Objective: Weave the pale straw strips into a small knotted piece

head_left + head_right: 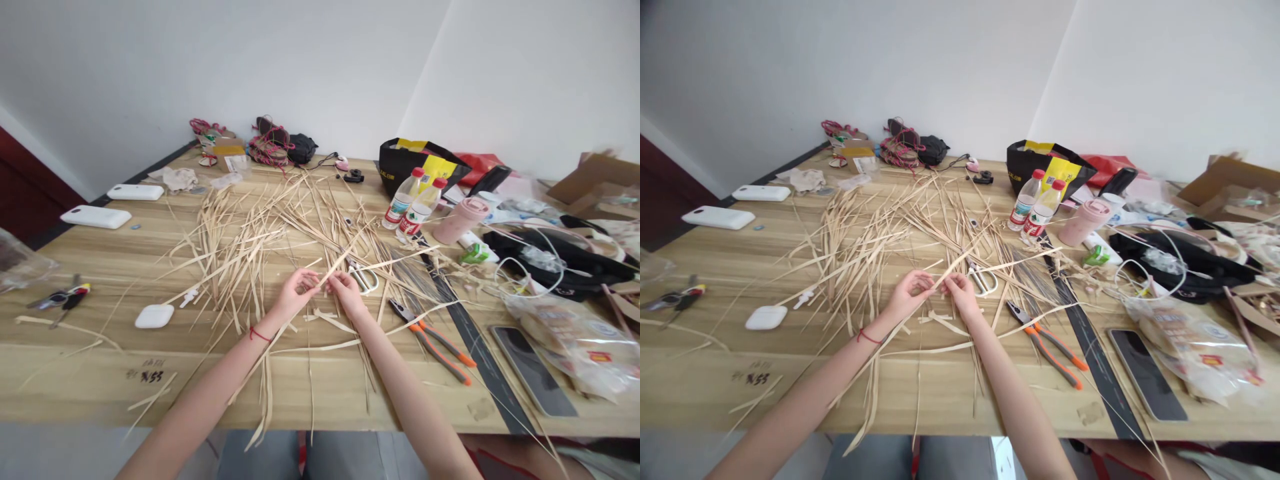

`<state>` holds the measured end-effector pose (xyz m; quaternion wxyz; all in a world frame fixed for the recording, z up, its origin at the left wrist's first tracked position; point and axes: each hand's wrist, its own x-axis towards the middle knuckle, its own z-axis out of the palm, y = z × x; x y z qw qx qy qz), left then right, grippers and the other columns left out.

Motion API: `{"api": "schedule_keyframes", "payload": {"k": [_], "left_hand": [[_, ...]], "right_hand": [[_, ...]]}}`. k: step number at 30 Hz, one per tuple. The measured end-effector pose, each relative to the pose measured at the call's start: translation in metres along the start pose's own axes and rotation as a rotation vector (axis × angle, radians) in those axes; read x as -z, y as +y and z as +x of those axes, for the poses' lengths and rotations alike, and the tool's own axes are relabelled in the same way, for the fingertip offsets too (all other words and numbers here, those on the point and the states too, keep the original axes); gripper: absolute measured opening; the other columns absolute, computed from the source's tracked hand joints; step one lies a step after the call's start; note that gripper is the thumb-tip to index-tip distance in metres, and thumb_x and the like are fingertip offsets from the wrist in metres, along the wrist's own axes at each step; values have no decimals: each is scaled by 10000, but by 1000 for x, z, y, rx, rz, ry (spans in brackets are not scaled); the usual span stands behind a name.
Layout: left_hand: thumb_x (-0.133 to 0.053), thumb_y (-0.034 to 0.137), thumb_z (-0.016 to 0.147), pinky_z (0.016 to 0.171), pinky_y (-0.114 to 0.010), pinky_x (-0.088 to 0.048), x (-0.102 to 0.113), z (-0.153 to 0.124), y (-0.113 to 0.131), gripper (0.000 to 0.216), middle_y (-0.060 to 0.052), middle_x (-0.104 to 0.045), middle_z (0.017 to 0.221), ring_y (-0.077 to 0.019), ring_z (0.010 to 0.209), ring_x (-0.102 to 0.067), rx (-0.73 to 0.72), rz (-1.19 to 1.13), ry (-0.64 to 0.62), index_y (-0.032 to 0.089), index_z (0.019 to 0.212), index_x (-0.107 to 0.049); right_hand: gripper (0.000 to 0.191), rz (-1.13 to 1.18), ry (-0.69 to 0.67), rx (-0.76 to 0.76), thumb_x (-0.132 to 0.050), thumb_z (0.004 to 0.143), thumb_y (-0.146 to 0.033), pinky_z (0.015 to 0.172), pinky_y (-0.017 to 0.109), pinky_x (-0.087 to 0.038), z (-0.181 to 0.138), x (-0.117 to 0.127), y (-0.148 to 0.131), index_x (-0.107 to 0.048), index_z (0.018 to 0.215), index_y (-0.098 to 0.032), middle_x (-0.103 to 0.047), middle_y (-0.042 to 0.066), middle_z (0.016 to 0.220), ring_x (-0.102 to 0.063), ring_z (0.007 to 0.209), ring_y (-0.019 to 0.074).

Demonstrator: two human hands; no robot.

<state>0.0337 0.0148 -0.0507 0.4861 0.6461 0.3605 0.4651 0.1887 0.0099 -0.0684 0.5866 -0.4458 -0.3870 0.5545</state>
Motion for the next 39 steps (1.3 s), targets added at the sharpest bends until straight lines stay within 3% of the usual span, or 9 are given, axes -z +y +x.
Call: {"api": "schedule_keyframes", "payload": {"k": [7, 15, 25, 31, 39], "left_hand": [[-672, 257, 670, 712, -278, -481, 4, 3, -8, 357, -23, -617, 791, -131, 730, -600, 77, -2, 35, 172, 974, -504], [-680, 282, 658, 751, -313, -485, 4, 3, -8, 322, -26, -636, 774, -154, 758, -617, 65, -16, 92, 169, 916, -523], [-670, 266, 675, 776, -324, -487, 3, -1, 6, 249, -43, -639, 811, -159, 778, -613, -13, 45, 30, 163, 874, -560], [-677, 244, 665, 767, -307, -489, 3, 2, -2, 328, -42, -625, 830, -142, 781, -606, 32, -43, 11, 158, 941, -522], [-690, 236, 644, 732, -284, -486, 6, 3, -1, 270, -22, -646, 774, -134, 734, -623, 118, -106, -12, 158, 836, -518]], "right_hand": [[287, 33, -3, 18, -677, 636, -426, 528, 223, -424, 1, 2, 1, -588, 753, -179, -596, -5, 634, -521, 535, 101], [242, -160, -165, 37, -665, 648, -415, 526, 232, -431, -4, -4, -2, -615, 718, -188, -592, -10, 608, -525, 541, 113], [275, -122, -109, 11, -676, 633, -437, 495, 238, -415, -1, -3, 1, -573, 684, -187, -572, -22, 544, -513, 490, 110], [279, -69, -100, 34, -653, 660, -445, 504, 231, -416, -2, -2, -2, -567, 713, -186, -600, -10, 621, -522, 505, 99], [279, -78, -32, 8, -655, 661, -440, 480, 230, -403, -2, -4, -2, -551, 716, -188, -565, -30, 540, -503, 470, 101]]}}
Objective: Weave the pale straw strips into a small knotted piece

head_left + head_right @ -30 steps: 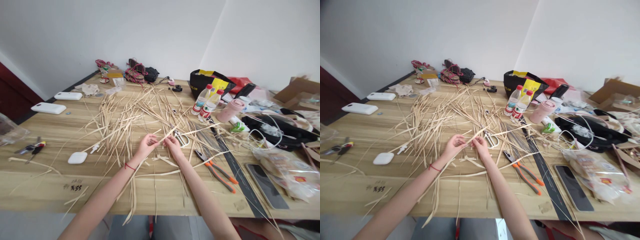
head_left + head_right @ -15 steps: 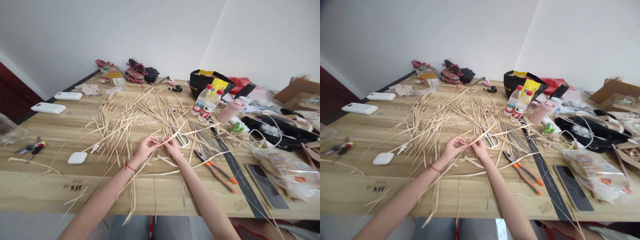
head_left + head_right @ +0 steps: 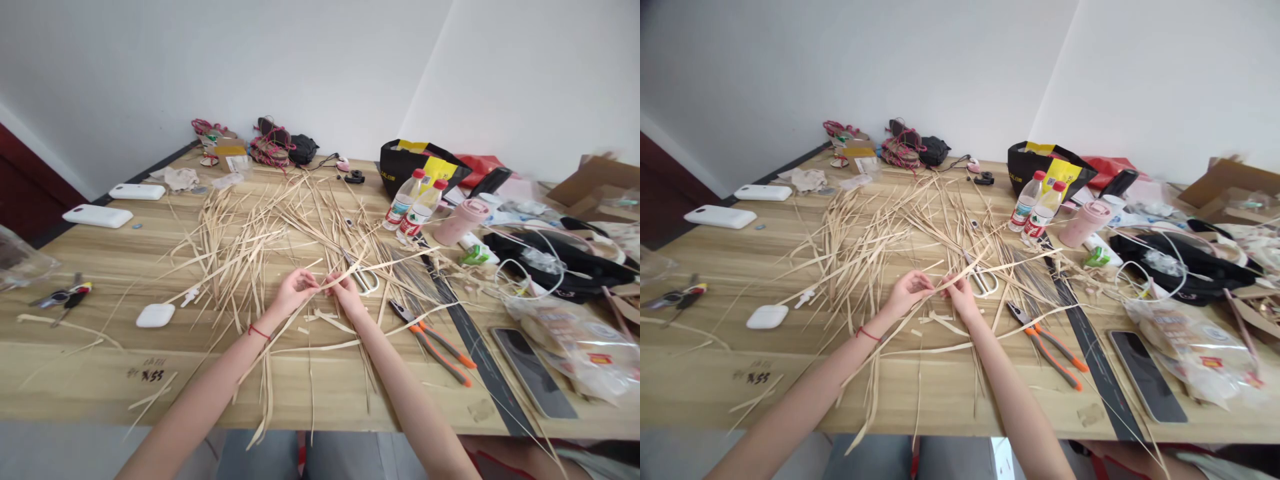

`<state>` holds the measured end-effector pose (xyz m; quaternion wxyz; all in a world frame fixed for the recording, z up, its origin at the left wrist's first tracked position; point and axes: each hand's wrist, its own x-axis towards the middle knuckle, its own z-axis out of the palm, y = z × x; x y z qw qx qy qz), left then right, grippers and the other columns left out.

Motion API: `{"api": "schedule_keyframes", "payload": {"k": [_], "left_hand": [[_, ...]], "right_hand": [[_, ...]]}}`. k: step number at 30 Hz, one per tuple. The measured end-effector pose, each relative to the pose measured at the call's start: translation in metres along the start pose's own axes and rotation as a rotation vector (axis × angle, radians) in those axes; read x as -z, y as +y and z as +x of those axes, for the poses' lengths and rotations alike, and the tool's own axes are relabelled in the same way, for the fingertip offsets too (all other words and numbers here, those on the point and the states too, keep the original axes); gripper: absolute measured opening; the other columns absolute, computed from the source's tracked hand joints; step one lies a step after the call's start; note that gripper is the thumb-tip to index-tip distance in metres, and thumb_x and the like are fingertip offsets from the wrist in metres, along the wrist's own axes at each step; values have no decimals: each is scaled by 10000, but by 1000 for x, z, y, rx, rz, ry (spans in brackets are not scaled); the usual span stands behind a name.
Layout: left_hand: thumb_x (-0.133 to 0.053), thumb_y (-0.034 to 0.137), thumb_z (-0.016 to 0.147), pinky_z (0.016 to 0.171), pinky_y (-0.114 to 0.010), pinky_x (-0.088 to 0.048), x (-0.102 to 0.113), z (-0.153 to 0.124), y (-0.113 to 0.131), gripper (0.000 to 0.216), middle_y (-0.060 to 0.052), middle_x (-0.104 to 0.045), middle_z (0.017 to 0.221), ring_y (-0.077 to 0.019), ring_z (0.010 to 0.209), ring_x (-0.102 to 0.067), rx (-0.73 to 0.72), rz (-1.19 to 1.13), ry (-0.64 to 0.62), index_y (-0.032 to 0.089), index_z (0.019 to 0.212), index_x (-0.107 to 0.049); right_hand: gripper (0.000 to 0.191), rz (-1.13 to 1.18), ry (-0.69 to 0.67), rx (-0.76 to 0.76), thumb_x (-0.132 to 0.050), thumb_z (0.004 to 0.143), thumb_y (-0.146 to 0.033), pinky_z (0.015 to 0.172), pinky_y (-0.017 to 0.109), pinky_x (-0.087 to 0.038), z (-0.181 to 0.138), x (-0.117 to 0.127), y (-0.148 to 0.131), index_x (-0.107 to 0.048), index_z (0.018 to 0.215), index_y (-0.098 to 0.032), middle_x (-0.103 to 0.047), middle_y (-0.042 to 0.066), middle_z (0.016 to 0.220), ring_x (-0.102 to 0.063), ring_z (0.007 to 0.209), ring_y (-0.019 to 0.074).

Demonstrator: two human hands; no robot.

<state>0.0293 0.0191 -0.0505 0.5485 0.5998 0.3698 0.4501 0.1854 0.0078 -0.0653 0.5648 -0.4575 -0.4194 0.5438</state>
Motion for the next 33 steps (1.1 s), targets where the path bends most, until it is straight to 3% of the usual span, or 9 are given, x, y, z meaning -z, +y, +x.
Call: {"api": "schedule_keyframes", "payload": {"k": [11, 19, 25, 33], "left_hand": [[-722, 201, 606, 741, -287, -498, 1, 5, -8, 351, -31, -628, 805, -123, 730, -614, 29, -53, -6, 151, 890, -522], [-708, 243, 622, 779, -323, -498, 3, 4, -7, 323, -36, -636, 802, -143, 764, -619, 16, -52, 55, 148, 869, -522], [-700, 226, 635, 753, -293, -492, 2, 3, -1, 256, -15, -633, 763, -129, 732, -613, -5, -48, 19, 148, 782, -507], [-710, 193, 626, 764, -281, -487, 1, 5, -7, 327, -22, -612, 806, -117, 749, -603, 9, -88, -11, 143, 886, -518]], "right_hand": [[265, 86, -8, 36, -638, 686, -429, 484, 212, -400, 2, 4, 1, -535, 731, -188, -577, -20, 597, -505, 488, 86], [239, -104, -167, 51, -633, 687, -398, 518, 231, -429, -1, 1, 3, -561, 771, -186, -569, -19, 615, -521, 524, 105], [225, -113, -138, 58, -627, 692, -401, 487, 227, -409, 2, 3, 7, -546, 726, -195, -564, -21, 603, -515, 506, 106], [261, -33, -112, 62, -628, 691, -433, 482, 226, -402, 4, 4, 8, -530, 743, -197, -582, -25, 618, -512, 487, 96]]}}
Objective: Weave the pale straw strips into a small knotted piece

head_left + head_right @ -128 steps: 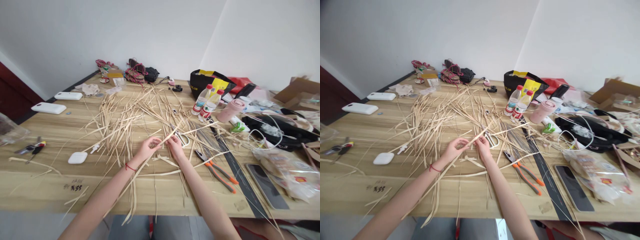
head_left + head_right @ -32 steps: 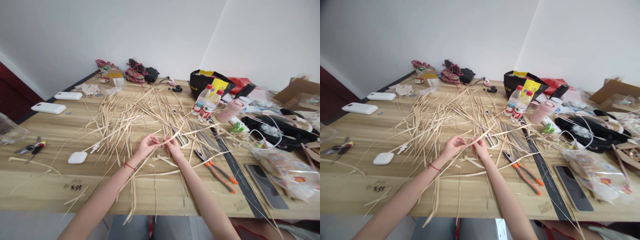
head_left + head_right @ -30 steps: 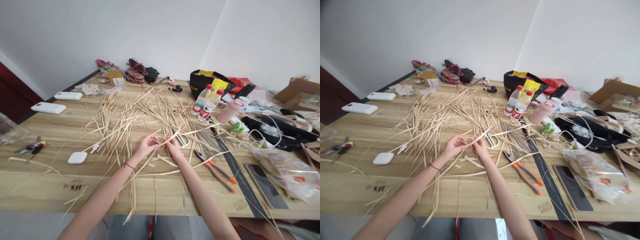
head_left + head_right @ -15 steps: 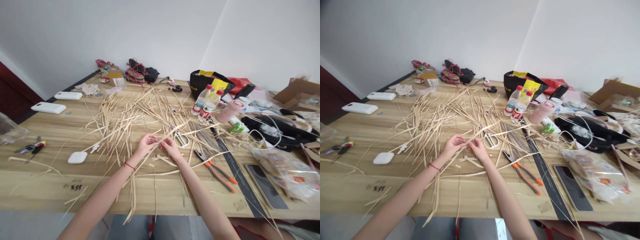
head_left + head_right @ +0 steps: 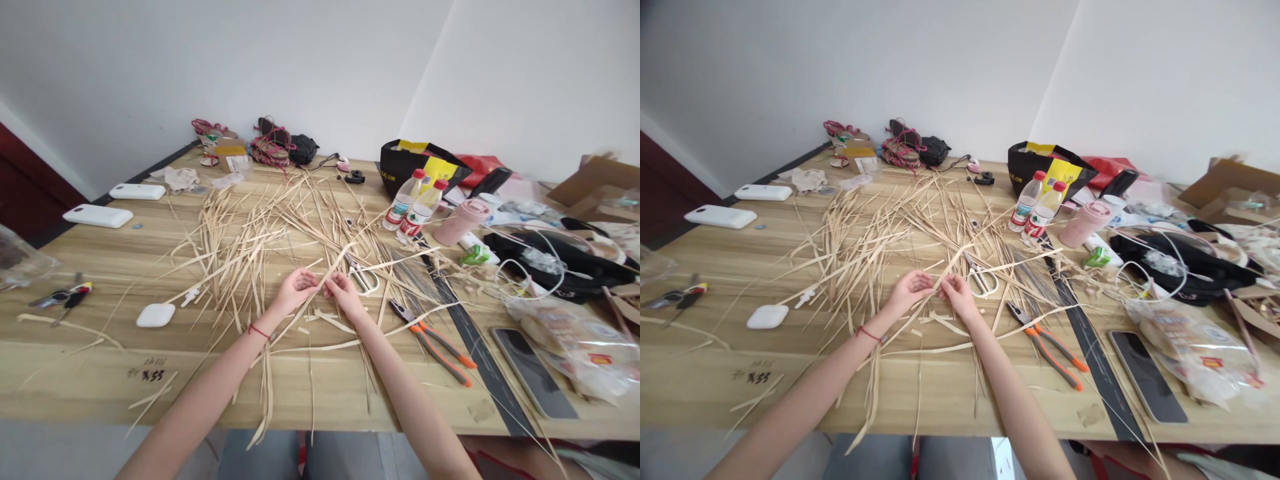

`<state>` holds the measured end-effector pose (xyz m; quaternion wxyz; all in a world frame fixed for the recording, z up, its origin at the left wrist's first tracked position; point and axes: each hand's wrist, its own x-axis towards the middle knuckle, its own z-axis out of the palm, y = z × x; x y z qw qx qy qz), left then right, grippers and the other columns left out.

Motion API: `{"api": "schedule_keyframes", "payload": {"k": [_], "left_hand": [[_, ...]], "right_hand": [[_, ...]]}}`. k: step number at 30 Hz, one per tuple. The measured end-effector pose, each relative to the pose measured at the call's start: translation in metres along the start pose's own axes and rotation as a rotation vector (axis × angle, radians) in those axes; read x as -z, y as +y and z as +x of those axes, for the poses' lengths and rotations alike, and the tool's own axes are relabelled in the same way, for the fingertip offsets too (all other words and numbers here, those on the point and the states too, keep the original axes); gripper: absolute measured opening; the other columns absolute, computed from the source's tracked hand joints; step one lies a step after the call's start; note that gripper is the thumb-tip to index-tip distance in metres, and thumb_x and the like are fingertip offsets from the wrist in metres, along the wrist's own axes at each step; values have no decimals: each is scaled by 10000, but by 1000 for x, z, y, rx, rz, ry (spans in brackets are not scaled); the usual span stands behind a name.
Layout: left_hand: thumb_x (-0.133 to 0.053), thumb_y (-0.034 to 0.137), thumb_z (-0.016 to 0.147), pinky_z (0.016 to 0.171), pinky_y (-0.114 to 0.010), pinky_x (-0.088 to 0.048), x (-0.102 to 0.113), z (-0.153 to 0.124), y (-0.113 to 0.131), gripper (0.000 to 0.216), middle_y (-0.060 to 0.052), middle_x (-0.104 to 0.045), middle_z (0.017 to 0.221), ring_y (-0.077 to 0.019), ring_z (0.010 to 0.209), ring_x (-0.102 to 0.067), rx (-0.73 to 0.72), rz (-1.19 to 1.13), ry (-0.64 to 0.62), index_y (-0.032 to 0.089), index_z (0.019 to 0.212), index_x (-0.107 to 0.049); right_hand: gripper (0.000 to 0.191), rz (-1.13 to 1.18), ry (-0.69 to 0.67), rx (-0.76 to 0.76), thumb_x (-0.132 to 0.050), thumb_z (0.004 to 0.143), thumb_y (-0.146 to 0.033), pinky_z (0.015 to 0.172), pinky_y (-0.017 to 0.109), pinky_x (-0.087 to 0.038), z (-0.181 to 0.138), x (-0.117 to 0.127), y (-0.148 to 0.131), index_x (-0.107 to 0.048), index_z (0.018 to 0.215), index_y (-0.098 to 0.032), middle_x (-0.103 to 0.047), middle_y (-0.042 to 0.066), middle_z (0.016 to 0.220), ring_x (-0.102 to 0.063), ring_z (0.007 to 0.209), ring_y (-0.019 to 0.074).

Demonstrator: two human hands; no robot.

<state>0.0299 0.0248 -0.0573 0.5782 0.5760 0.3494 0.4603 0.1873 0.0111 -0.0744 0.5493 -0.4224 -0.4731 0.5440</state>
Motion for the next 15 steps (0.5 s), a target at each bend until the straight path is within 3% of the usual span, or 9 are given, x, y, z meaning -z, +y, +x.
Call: {"api": "schedule_keyframes", "payload": {"k": [15], "left_hand": [[-718, 184, 617, 772, -265, -479, 1, 0, 1, 289, -12, -599, 791, -101, 737, -590, 66, -26, -91, 136, 831, -531]], "right_hand": [[262, 16, 32, 8, -602, 719, -441, 484, 227, -414, -1, 0, -1, -502, 742, -200, -562, -38, 562, -521, 482, 101]]}}
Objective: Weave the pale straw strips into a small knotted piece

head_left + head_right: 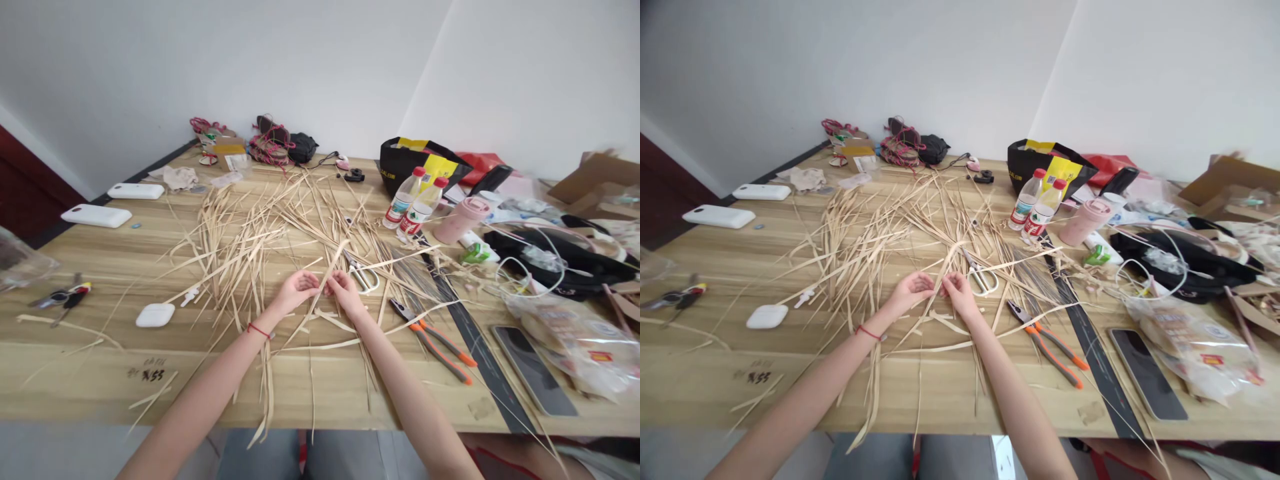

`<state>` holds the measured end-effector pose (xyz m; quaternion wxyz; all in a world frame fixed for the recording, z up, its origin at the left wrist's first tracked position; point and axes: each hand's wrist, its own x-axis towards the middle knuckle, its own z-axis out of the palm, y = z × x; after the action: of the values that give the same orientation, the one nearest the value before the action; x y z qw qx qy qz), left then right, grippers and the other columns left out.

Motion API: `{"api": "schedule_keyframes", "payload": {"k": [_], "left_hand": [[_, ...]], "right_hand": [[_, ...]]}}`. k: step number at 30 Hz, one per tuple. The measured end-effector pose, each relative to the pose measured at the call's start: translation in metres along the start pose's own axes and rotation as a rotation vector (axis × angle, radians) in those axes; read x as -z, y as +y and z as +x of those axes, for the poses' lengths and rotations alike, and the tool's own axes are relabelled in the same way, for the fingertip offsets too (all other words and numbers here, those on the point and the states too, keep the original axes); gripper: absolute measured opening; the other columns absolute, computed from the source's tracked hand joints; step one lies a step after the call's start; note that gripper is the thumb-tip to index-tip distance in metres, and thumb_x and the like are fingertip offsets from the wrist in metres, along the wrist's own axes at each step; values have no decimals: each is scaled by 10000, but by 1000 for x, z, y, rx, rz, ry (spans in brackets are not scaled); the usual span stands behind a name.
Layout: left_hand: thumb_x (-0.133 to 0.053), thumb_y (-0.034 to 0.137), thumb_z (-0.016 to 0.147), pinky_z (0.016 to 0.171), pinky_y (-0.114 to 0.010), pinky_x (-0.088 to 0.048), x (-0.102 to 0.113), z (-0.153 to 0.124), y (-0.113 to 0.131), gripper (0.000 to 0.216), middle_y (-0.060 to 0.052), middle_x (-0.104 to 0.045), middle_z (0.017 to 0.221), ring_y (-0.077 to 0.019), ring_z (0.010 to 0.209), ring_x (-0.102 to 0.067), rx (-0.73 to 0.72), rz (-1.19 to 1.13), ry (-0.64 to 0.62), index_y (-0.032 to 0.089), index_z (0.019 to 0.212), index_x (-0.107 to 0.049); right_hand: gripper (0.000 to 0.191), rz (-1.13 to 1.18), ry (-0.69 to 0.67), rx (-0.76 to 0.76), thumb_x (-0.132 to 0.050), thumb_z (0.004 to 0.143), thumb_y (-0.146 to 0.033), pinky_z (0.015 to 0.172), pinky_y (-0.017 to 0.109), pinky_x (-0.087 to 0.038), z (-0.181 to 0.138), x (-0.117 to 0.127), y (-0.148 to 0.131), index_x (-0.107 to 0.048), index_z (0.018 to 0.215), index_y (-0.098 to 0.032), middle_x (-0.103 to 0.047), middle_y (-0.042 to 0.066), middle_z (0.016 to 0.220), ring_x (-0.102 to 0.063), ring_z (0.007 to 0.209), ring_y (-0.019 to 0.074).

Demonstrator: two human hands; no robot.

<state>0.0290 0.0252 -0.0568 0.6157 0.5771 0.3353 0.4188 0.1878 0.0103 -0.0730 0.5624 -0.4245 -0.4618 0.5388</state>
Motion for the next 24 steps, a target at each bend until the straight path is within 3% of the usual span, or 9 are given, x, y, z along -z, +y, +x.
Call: {"api": "schedule_keyframes", "payload": {"k": [9, 24], "left_hand": [[-701, 199, 644, 784, -280, -482, 0, -2, -1, 310, -30, -594, 846, -116, 780, -593, -27, -27, -70, 142, 890, -521], [-715, 218, 621, 773, -299, -492, 0, 0, -2, 307, -31, -623, 796, -129, 755, -612, -42, 13, 60, 139, 852, -529]], "right_hand": [[273, 29, 62, -20, -607, 708, -450, 478, 221, -412, 1, 0, -1, -498, 758, -204, -549, -43, 539, -511, 471, 99], [274, -65, 4, 5, -635, 677, -458, 479, 241, -397, -3, -5, -5, -524, 715, -211, -536, -42, 530, -493, 468, 113]]}}
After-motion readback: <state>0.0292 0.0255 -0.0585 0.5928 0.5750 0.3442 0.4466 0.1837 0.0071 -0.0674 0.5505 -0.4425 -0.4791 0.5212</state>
